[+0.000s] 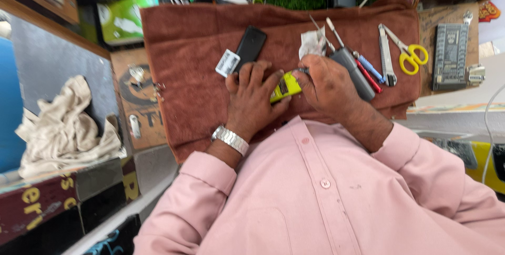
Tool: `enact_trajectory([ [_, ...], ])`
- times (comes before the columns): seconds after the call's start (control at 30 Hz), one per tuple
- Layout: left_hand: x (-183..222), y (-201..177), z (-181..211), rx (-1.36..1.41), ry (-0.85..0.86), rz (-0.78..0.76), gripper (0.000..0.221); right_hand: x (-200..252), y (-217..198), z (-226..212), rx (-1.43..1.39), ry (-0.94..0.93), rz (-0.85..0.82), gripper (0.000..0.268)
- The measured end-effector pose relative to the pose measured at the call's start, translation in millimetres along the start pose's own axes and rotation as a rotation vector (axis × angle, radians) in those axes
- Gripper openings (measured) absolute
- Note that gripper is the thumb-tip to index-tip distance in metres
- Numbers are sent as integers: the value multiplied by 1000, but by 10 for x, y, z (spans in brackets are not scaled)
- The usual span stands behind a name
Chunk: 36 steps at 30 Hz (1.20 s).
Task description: The person disassembles a black smartphone and a yellow feature phone on a workbench. They use a screwdriver to remove screws, pry open the back covers, and separate internal components. The person then wipes the keypad of the yellow phone with a tissue.
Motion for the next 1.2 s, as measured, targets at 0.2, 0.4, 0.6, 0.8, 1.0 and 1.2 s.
enact_trajectory([
  [0.2, -89, -272, 38, 14, -18, 34, 57, -138, 30, -12, 43, 129, 23, 26],
  [0.4, -67, -309, 77, -16, 0, 57, 56, -180, 66, 6, 27, 88, 100, 27],
  [0.6, -23, -274, 88, -17, 18, 73, 55, -213, 108, 133, 3, 161, 69, 26],
  [0.8, 12, -243, 71, -17, 16, 60, 57, -176, 123, 43, 42, 95, 107, 28],
  [1.0, 58, -141, 38, -47, 35, 37, 60, -158, 141, 110, 99, 283, 45, 31],
  [1.2, 55, -105, 40, -50, 31, 40, 61, -151, 100, -37, 130, 83, 70, 29],
])
Point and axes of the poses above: each hand's wrist, its own x-axis away from the middle knuckle, its own y-axis out of the palm, z = x × y, the point moved 7 cm from there along -x, towards the middle knuckle, and after that the axes turned 12 degrees about -x, right-handed, at the moved point
